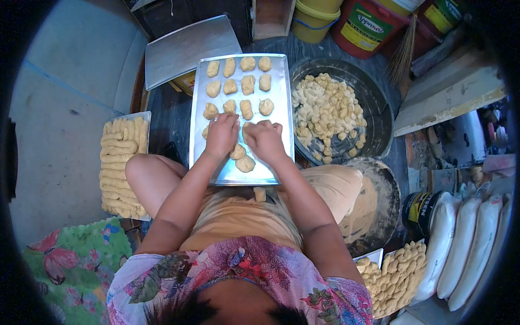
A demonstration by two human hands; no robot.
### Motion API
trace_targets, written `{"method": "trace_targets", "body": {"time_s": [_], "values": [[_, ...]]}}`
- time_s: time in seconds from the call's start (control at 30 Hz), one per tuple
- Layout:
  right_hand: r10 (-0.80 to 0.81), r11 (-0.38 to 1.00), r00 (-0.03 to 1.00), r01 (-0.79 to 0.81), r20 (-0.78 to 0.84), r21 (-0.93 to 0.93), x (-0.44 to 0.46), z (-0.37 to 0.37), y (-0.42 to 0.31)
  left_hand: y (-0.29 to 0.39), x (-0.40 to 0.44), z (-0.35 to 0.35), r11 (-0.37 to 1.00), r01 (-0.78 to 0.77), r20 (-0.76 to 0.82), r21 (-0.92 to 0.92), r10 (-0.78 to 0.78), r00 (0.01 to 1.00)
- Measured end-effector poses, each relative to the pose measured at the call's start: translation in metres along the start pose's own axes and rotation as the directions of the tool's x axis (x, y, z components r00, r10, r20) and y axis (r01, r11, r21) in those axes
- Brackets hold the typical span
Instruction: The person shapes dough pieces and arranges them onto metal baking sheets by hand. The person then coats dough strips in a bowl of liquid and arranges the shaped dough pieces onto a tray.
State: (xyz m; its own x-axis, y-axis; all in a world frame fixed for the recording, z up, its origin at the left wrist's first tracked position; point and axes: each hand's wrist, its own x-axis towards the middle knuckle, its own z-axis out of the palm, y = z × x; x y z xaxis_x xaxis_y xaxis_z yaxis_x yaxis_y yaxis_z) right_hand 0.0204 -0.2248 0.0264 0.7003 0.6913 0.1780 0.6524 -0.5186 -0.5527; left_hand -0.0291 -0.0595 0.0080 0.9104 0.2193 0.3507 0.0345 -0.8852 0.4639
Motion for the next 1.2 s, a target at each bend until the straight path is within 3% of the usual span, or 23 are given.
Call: {"method": "trace_targets", "body": {"time_s": [0.03, 0.1, 0.2, 0.33, 0.43, 0.47, 0.53, 0.57, 0.6, 0.63, 0.7, 0.77, 0.87, 0.97, 1.07, 1.2], "values": [[-0.019, 0.999, 0.990, 0.024, -0.143, 0.031, 0.005, 0.004, 0.014, 0.004, 0.009, -0.001, 1.000, 0.003, -0.016, 0.002, -0.003, 1.000], [0.063, 0.993, 0.963, -0.034, -0.263, 0.113, 0.023, 0.003, 0.039, 0.014, 0.026, -0.002, 0.998, 0.008, 0.066, 0.064, -0.012, 0.998], [0.084, 0.996, 0.931, -0.079, -0.356, 0.027, 0.041, 0.005, 0.053, 0.008, 0.044, 0.014, 0.994, -0.034, 0.116, 0.107, 0.022, 0.993], [0.085, 0.996, 0.981, -0.085, -0.173, 0.008, 0.047, 0.012, 0.071, 0.002, 0.046, 0.028, 0.991, -0.054, 0.140, 0.124, 0.036, 0.990], [0.088, 0.993, 0.973, -0.068, -0.214, 0.100, 0.042, 0.008, 0.069, 0.003, 0.038, 0.019, 0.997, -0.063, 0.104, 0.047, 0.058, 0.993], [0.053, 0.995, 0.958, -0.025, -0.283, 0.100, 0.037, 0.005, 0.066, -0.001, 0.031, 0.024, 0.998, -0.058, 0.019, -0.014, 0.059, 0.998], [-0.014, 0.994, 0.909, 0.058, -0.417, 0.094, 0.022, -0.013, 0.045, 0.009, 0.017, 0.003, 0.997, -0.062, 0.003, -0.044, 0.062, 0.998], [0.082, 0.956, 0.970, -0.012, -0.227, 0.294, 0.009, -0.024, 0.037, 0.015, 0.007, -0.012, 0.996, -0.061, 0.001, -0.059, 0.062, 0.998], [0.141, 0.876, 0.990, -0.118, -0.014, 0.467, -0.010, -0.039, 0.030, 0.018, -0.003, -0.026, 0.995, -0.028, 0.097, -0.101, 0.038, 0.995], [0.158, 0.759, 0.966, -0.252, 0.206, 0.600, -0.030, -0.051, 0.025, 0.019, -0.014, -0.037, 0.990, -0.043, 0.128, -0.133, 0.060, 0.990], [-0.147, 0.638, 0.853, -0.305, 0.500, 0.708, -0.071, -0.063, 0.016, 0.020, -0.037, -0.053, 0.977, -0.068, 0.187, -0.203, 0.106, 0.977], [-0.323, 0.699, 0.612, -0.359, 0.721, 0.618, -0.092, -0.064, 0.004, 0.019, -0.058, -0.060, 0.974, -0.107, 0.191, -0.200, 0.146, 0.971], [-0.173, 0.852, 0.581, -0.317, 0.795, 0.417, -0.124, -0.020, 0.011, 0.020, -0.077, -0.070, 0.965, -0.115, 0.218, -0.234, 0.167, 0.961], [0.137, 0.975, 0.564, -0.221, 0.814, -0.011, -0.140, 0.044, 0.033, 0.015, -0.084, -0.068, 0.969, -0.120, 0.173, -0.217, 0.159, 0.972], [-0.018, 0.987, 0.779, -0.085, 0.626, 0.134, -0.146, 0.097, 0.060, 0.014, -0.082, -0.068, 0.968, -0.111, 0.143, -0.223, 0.145, 0.979], [0.052, 0.999, 0.798, -0.051, 0.600, -0.019, -0.121, 0.156, 0.062, 0.010, -0.084, -0.065, 0.962, -0.098, 0.148, -0.255, 0.139, 0.979]]}}
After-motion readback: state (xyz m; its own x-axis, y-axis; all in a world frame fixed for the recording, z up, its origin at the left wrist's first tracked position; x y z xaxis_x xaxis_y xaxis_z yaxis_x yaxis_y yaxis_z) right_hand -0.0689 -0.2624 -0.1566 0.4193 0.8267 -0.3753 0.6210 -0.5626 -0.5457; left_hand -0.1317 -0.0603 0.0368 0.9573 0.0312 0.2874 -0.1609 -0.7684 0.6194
